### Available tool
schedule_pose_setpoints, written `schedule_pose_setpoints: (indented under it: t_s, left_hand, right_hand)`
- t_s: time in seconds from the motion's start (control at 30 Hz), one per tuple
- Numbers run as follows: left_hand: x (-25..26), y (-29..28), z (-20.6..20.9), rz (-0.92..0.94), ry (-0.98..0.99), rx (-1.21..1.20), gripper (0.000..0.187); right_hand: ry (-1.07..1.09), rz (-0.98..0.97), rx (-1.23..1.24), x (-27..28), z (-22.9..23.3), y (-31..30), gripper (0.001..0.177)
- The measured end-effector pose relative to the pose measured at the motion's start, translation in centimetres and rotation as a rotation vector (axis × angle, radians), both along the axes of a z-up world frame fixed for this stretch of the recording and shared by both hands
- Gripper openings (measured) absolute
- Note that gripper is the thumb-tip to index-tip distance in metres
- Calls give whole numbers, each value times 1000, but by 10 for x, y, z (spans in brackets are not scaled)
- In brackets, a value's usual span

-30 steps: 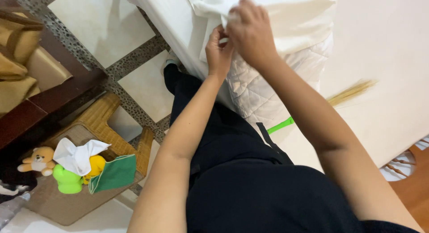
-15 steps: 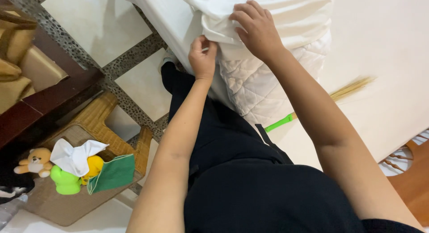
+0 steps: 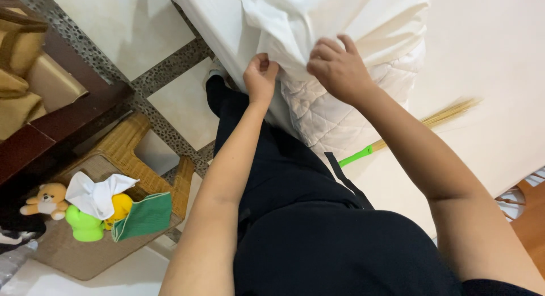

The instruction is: The person picks up white pillows from a cart and places them on a bed, then uses a whisk broom to beat and fluff a quilted pillow. They then insert the pillow into a white pillowcase, working the fabric over the pillow corners and adjusting the cover on the bed.

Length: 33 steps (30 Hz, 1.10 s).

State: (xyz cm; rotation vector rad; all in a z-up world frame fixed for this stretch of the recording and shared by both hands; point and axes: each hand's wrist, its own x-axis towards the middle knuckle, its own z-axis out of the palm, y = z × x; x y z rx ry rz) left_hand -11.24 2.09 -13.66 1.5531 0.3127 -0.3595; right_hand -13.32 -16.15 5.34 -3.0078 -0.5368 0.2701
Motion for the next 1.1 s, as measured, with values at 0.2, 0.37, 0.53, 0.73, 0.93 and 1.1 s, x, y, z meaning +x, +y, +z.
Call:
schedule_pose_setpoints:
  t_s: [0.2, 0.37, 0.53, 0.73, 0.93, 1.1]
  left_hand:
    - [-31, 8, -4, -170, -12, -65, 17]
    - [-31, 15, -26, -249, -92, 109, 17]
    - [-3, 26, -16, -128, -162, 4, 35]
    - [35, 1, 34, 17, 270, -335, 31]
    - [16, -14, 54, 25, 257, -507, 30]
    - [-2, -8, 44, 149, 337, -636, 22]
  right_hand:
    - [-38, -105, 230, 13, 7, 13, 16]
    - [-45, -90, 108, 23, -20, 21, 9]
    - [29, -119, 40, 8, -31, 3, 3]
    - [21, -228, 240, 23, -12, 3, 27]
    - [-251, -262, 393, 58, 2, 17, 30]
    - [-227, -218, 375, 69, -19, 27, 11]
